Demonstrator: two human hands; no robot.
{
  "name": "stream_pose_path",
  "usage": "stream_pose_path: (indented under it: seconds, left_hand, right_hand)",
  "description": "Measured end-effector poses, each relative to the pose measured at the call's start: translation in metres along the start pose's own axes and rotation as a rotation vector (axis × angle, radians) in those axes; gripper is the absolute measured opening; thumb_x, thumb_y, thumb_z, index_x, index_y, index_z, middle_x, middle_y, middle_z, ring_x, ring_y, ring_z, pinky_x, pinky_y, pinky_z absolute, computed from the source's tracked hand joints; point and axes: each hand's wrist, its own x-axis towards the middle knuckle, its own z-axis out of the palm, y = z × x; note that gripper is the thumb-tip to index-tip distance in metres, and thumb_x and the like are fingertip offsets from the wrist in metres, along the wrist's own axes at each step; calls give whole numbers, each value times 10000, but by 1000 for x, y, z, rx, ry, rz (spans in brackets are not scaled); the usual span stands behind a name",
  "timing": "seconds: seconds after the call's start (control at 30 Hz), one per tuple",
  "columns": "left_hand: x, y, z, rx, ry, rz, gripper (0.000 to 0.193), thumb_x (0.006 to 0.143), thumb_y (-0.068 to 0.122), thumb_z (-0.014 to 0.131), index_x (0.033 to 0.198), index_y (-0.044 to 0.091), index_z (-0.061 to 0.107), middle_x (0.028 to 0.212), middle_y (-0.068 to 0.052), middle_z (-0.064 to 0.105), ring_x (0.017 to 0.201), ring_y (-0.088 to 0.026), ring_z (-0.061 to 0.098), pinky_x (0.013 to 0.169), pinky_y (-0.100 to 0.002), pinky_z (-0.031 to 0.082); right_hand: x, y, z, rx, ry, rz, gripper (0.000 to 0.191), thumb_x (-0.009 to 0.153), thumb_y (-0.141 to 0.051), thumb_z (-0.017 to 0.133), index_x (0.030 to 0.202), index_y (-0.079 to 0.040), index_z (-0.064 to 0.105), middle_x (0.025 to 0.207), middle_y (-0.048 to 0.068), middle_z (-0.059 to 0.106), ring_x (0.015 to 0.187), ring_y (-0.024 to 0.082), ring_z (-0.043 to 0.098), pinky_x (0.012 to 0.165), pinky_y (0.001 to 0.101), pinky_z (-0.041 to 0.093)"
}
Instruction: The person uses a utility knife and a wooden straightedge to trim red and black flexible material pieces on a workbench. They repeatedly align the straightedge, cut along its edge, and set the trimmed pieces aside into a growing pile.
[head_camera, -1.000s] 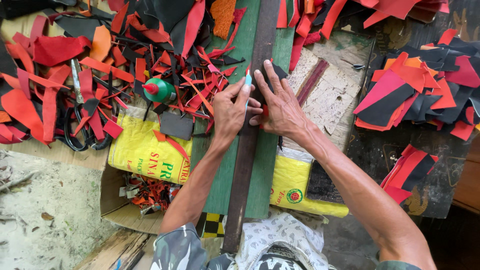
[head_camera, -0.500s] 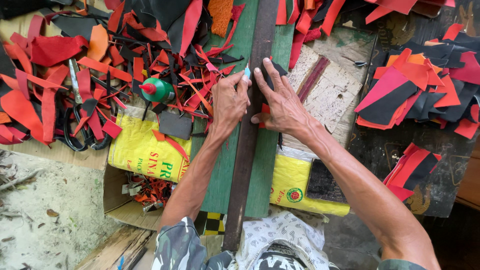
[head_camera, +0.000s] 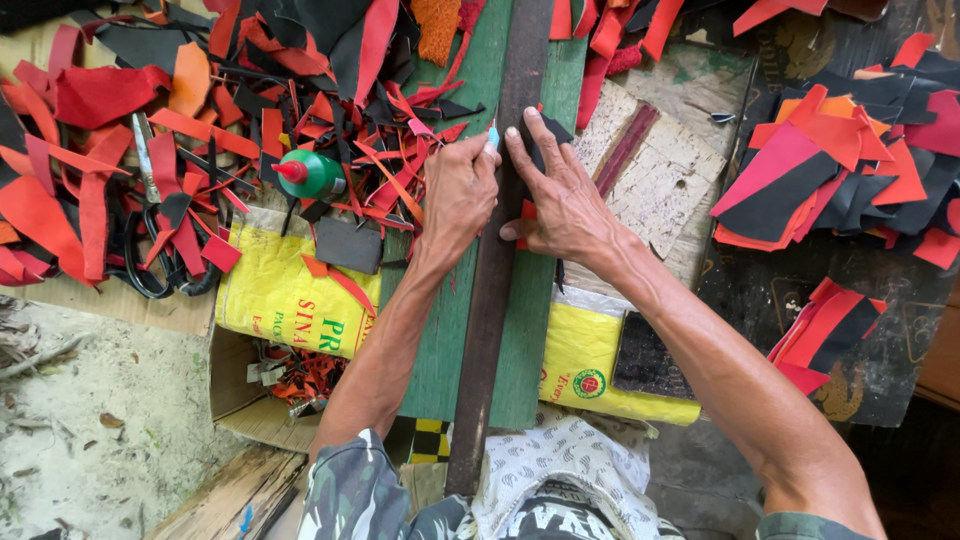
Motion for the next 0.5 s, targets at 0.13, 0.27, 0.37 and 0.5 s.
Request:
stream_pose_path:
  seconds: [0.13,0.27,0.37,0.5]
  left_hand:
    - [0,-5,5,66,31,74,199,986,89,556,894,-36,681,655,-214,616,555,-305,676,523,-410,464]
    - [-1,-4,7,81,42,68,185,976,82,563,893,-31,683,654,-221,621,567,-323,687,520,-409,471]
    - [-5,-2,5,72,24,42,178,975,71,557,908,-41,678,654,-224,627,570,-325,697,518,-412,470]
    - [-17,0,3,116,20,45,174,966,49,554,897,-46,682,670,-241,633,603,-343,701,541,-417,488]
  right_hand:
    - [0,-2,-2,-28,-29,32,1254,583,-341,960,1582,1,284,1644,282,142,1282,535,446,1100,528,401]
    - [-1,-6,-4,-54,-42,39,1266,566,-330,965,1568,29,279,1635,296,134,1244,528,465,1086,522,408]
    - [-2,-9,-4,-64,-47,52,1264,559,-313,961,1571,27,284,1639,291,140,1223,515,482,1080,515,419]
    - [-3,-10,-4,-60,-25,34,1282,531,-306,969,1560,38,288,1623,299,145,1214,519,482,1065,515,423]
